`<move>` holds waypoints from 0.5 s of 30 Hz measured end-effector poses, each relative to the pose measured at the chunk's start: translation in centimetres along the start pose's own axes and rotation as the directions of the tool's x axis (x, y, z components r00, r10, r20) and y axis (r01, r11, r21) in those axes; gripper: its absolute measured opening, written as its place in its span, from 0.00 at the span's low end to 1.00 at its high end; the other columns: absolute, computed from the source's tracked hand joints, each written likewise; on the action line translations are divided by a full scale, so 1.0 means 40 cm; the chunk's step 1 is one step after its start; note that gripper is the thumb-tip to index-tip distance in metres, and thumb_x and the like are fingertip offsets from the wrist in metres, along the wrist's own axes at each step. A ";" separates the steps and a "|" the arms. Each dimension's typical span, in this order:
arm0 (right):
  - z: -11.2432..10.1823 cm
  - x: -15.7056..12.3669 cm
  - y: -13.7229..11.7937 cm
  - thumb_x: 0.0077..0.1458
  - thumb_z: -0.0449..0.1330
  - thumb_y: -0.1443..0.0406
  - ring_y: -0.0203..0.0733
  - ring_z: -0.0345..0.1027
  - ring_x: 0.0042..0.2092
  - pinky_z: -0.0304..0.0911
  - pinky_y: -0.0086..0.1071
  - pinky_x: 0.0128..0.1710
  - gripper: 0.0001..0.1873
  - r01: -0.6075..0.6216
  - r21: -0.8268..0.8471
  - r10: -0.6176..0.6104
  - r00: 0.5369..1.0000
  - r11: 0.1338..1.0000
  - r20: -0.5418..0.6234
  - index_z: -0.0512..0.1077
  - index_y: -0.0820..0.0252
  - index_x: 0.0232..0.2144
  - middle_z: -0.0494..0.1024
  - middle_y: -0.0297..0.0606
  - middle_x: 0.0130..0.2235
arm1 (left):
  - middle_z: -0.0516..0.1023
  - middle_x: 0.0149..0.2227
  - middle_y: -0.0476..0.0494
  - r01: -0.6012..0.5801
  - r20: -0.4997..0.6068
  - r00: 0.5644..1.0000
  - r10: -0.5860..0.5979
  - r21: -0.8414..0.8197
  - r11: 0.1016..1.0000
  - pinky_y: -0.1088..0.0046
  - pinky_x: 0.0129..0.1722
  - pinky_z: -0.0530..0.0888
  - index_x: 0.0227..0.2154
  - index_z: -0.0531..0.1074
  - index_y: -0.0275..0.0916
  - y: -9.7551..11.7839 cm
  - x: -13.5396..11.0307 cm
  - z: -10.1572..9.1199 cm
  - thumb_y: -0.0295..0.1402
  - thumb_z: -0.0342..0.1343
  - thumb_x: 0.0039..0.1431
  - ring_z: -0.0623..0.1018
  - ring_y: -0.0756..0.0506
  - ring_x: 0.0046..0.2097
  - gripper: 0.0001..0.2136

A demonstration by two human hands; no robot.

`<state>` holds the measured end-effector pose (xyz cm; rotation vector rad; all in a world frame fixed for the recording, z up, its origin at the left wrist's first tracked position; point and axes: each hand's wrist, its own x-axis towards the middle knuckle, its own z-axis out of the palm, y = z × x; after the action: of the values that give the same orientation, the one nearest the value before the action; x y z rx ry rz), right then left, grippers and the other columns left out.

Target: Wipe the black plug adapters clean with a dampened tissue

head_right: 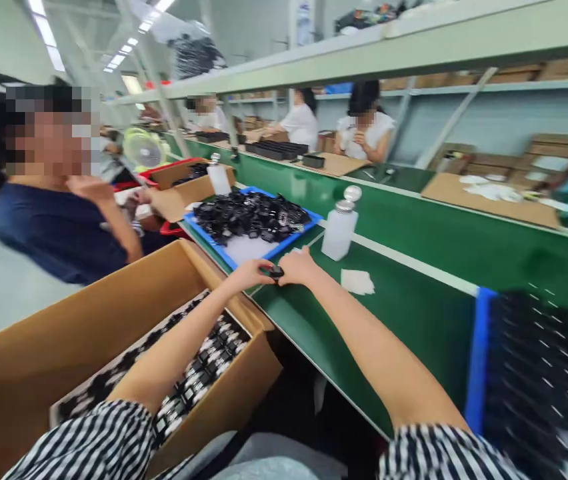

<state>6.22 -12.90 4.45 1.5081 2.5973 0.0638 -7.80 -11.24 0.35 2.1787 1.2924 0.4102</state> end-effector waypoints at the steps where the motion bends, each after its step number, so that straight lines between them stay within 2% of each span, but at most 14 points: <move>1: -0.024 -0.010 0.003 0.46 0.53 0.60 0.44 0.62 0.39 0.49 0.45 0.43 0.16 -0.011 -0.013 0.011 1.000 1.000 0.019 0.69 0.69 0.30 0.71 0.40 0.32 | 0.72 0.37 0.40 -0.002 0.000 1.000 0.002 -0.025 1.000 0.74 0.33 0.67 0.39 0.66 0.29 -0.003 0.002 -0.003 0.31 0.54 0.40 0.70 0.49 0.31 0.19; 2: -0.056 -0.024 0.008 0.47 0.50 0.60 0.43 0.62 0.40 0.49 0.44 0.43 0.18 -0.015 -0.029 0.016 0.999 0.999 0.030 0.69 0.72 0.30 0.70 0.39 0.32 | 0.71 0.37 0.40 0.006 -0.018 1.000 -0.007 -0.064 0.998 0.74 0.32 0.67 0.39 0.65 0.30 -0.005 0.004 -0.006 0.32 0.54 0.40 0.70 0.50 0.30 0.20; 4: -0.135 -0.075 0.021 0.42 0.56 0.61 0.45 0.63 0.38 0.54 0.41 0.40 0.15 -0.038 -0.057 0.040 0.999 0.998 0.032 0.69 0.70 0.30 0.70 0.38 0.31 | 0.71 0.38 0.41 0.021 -0.076 0.997 -0.034 -0.162 0.987 0.74 0.32 0.68 0.39 0.65 0.31 -0.006 0.007 -0.008 0.33 0.54 0.39 0.70 0.50 0.30 0.20; 5: -0.178 -0.113 0.031 0.41 0.58 0.61 0.46 0.64 0.36 0.57 0.39 0.37 0.15 -0.041 -0.106 0.040 0.999 0.994 -0.008 0.70 0.69 0.29 0.70 0.38 0.30 | 0.71 0.38 0.41 0.028 -0.094 0.994 -0.048 -0.205 0.978 0.74 0.33 0.68 0.37 0.65 0.31 -0.005 0.007 -0.005 0.34 0.54 0.39 0.70 0.50 0.30 0.20; 8: -0.294 -0.272 0.077 0.40 0.60 0.61 0.49 0.64 0.32 0.59 0.38 0.31 0.14 -0.232 -0.216 0.220 0.972 0.948 -0.082 0.70 0.66 0.29 0.69 0.37 0.27 | 0.70 0.39 0.42 0.051 -0.052 0.996 -0.066 -0.250 0.967 0.74 0.34 0.67 0.36 0.66 0.32 0.007 0.014 0.019 0.36 0.55 0.37 0.71 0.50 0.32 0.20; 9: -0.318 -0.338 0.101 0.38 0.61 0.57 0.49 0.65 0.32 0.59 0.38 0.31 0.16 -0.344 -0.230 0.324 0.939 0.910 -0.119 0.71 0.62 0.30 0.68 0.35 0.27 | 0.70 0.40 0.42 0.062 -0.021 0.997 -0.069 -0.242 0.968 0.74 0.34 0.67 0.37 0.65 0.32 0.014 0.019 0.031 0.36 0.55 0.37 0.71 0.49 0.32 0.21; 11: -0.336 -0.482 0.159 0.33 0.64 0.56 0.50 0.65 0.28 0.61 0.41 0.30 0.18 -0.560 -0.234 0.521 0.828 0.795 -0.208 0.71 0.54 0.30 0.67 0.34 0.23 | 0.68 0.43 0.42 0.060 0.032 0.998 -0.055 -0.207 0.977 0.74 0.35 0.67 0.40 0.63 0.33 0.032 0.032 0.055 0.37 0.55 0.36 0.71 0.48 0.34 0.24; 13: -0.312 -0.630 0.219 0.28 0.66 0.58 0.52 0.64 0.28 0.60 0.44 0.33 0.18 -0.752 -0.149 0.714 0.657 0.642 -0.244 0.71 0.52 0.28 0.65 0.34 0.18 | 0.66 0.45 0.41 0.042 0.055 0.998 -0.034 -0.143 0.989 0.74 0.36 0.67 0.43 0.60 0.33 0.054 0.047 0.075 0.38 0.55 0.36 0.70 0.47 0.37 0.27; 15: -0.254 -0.765 0.267 0.28 0.66 0.59 0.52 0.64 0.29 0.60 0.43 0.35 0.15 -0.816 0.024 0.805 0.564 0.578 -0.184 0.71 0.50 0.25 0.67 0.35 0.19 | 0.65 0.46 0.40 0.020 0.050 0.999 -0.017 -0.057 0.998 0.73 0.37 0.66 0.46 0.57 0.33 0.073 0.066 0.088 0.39 0.54 0.37 0.70 0.46 0.39 0.29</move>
<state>28.97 -33.80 18.60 2.6349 1.7000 0.3844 -2.65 -11.11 -0.72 2.1142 1.2578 0.3788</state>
